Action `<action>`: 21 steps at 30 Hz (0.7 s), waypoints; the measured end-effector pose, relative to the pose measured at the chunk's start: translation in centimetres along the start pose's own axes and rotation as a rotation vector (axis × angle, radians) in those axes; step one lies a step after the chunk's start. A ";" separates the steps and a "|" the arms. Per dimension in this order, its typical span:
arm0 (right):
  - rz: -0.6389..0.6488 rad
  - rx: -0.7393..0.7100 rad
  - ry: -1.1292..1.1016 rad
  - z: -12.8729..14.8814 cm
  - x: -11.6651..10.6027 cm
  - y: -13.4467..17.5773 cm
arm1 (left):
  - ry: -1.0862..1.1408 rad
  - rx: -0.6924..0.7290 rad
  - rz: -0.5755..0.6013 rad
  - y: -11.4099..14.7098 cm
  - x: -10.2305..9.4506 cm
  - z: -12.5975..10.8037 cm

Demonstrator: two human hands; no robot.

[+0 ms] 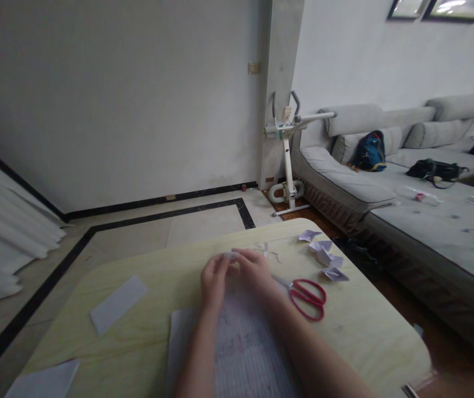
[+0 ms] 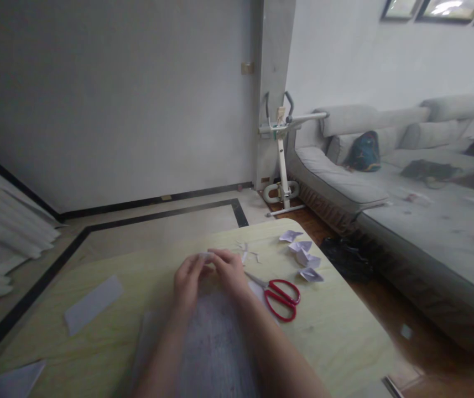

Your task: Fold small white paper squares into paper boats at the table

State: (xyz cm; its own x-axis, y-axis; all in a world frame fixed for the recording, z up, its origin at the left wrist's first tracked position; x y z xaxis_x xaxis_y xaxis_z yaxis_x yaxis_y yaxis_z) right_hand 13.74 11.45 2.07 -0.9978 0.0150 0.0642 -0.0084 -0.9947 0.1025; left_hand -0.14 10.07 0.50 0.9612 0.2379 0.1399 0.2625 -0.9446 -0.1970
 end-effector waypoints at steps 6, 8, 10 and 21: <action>0.015 0.040 -0.097 -0.6 0.1 -0.1 | -0.022 0.019 0.099 0.1 0.8 0.0; 0.008 0.068 -0.140 -0.9 0.0 -0.2 | -0.033 0.035 0.092 0.1 0.8 -0.1; -0.020 0.098 -0.155 -1.3 -0.3 -0.3 | -0.042 0.055 0.046 0.0 0.5 -0.3; -0.080 0.114 -0.147 -2.0 -1.3 -0.8 | -0.266 0.241 0.157 0.4 1.4 -0.4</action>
State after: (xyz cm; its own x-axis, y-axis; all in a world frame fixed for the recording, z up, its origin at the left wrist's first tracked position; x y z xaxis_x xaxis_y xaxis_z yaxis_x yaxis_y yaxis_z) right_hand 14.91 12.06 -0.11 -0.9740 0.1161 0.1945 -0.0710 -0.9719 0.2244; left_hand 1.27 9.93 1.06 0.9714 0.1752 -0.1602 0.0929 -0.9017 -0.4224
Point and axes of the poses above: each hand's wrist, its own y-axis away from the middle knuckle, its own x-axis out of the palm, z = x × y, the point moved 9 cm from there along -y, towards the middle knuckle, and after that the axes turned 11 degrees about x, right-handed, at the moved point
